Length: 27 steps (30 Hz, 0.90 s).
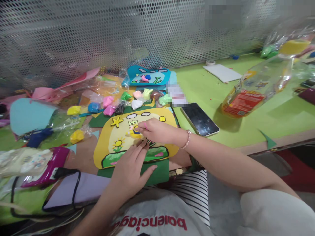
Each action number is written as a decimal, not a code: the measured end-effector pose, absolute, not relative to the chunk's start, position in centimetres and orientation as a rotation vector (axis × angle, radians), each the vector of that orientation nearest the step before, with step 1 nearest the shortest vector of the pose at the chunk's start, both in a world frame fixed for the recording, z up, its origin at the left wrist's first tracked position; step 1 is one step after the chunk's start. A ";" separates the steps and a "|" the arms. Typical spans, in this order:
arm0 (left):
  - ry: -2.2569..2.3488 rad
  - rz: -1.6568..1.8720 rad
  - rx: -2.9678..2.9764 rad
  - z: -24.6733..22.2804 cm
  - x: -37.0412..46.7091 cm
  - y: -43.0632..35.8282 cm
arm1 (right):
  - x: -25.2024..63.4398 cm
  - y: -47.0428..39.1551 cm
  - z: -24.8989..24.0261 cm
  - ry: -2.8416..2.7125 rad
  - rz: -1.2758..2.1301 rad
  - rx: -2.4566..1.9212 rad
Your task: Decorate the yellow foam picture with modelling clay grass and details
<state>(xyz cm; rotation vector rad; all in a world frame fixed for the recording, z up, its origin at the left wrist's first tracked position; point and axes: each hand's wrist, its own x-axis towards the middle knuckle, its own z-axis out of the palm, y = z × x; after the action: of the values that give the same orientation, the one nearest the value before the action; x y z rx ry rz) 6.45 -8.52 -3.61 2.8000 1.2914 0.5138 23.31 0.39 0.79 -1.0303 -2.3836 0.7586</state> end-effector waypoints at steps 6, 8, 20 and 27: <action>1.309 0.590 2.781 -3.4 6.4 -8.7 | 22.9 -0.1 1.1 -2.423 0.768 -0.925; 1.322 0.601 2.793 -3.2 6.4 -8.8 | 22.9 -0.1 1.1 -2.426 0.767 -0.914; 1.284 0.517 2.825 -3.2 5.4 -9.5 | 22.9 -0.1 0.9 -2.398 0.749 -0.937; 1.267 0.536 2.817 -3.5 5.2 -9.4 | 23.1 0.1 0.8 -2.377 0.752 -0.974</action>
<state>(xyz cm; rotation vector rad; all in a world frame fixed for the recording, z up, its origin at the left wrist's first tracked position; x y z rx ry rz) 5.18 -9.43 -3.50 2.8174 1.2666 0.5357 23.13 0.06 0.80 -0.9737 -2.3771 0.7523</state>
